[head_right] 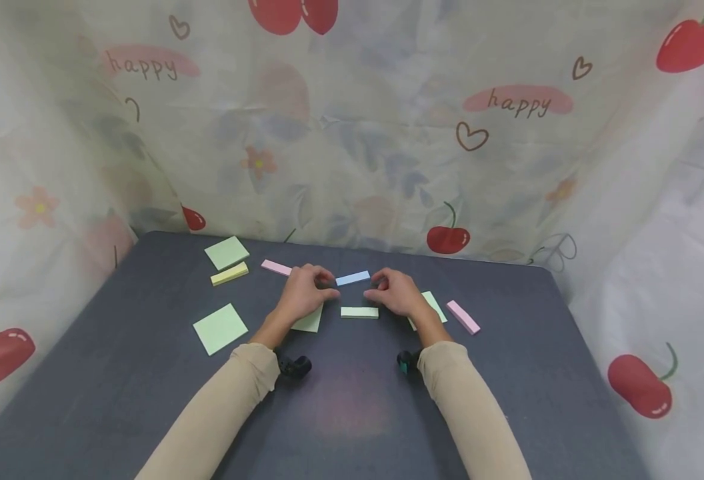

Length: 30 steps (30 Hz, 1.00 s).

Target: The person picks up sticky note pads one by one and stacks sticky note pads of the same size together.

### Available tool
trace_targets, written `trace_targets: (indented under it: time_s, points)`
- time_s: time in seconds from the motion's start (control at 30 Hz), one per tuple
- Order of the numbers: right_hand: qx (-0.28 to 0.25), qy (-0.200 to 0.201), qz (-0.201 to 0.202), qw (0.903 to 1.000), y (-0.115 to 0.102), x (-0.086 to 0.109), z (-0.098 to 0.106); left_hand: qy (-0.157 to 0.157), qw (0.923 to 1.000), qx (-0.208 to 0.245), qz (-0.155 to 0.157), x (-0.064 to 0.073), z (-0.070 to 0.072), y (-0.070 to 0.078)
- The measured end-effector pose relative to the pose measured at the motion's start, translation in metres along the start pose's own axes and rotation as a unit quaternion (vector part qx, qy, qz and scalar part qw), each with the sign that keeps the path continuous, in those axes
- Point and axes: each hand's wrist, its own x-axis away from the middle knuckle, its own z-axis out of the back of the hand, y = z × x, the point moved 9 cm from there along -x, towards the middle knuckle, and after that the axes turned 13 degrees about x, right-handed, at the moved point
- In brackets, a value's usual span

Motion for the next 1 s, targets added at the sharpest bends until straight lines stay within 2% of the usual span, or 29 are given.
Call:
trace_targets:
  time_s: [0.27, 0.47, 0.67, 1.0]
  points:
    - [0.025, -0.003, -0.008, 0.9996, 0.0, -0.022, 0.0, 0.015, 0.9993, -0.032, 0.011, -0.014, -0.002, -0.001]
    - [0.056, -0.014, 0.025, 0.998, -0.01, -0.034, -0.004, 0.019, 0.9969, -0.072, 0.025, -0.021, -0.002, -0.002]
    - [0.068, -0.024, 0.029, 0.997, -0.011, -0.036, -0.006, 0.001, 0.9949, -0.097, 0.028, -0.022, -0.009, -0.001]
    - [0.059, -0.035, 0.023, 0.9974, -0.012, -0.035, -0.01, 0.004, 0.992, -0.125, 0.018, -0.022, -0.011, -0.002]
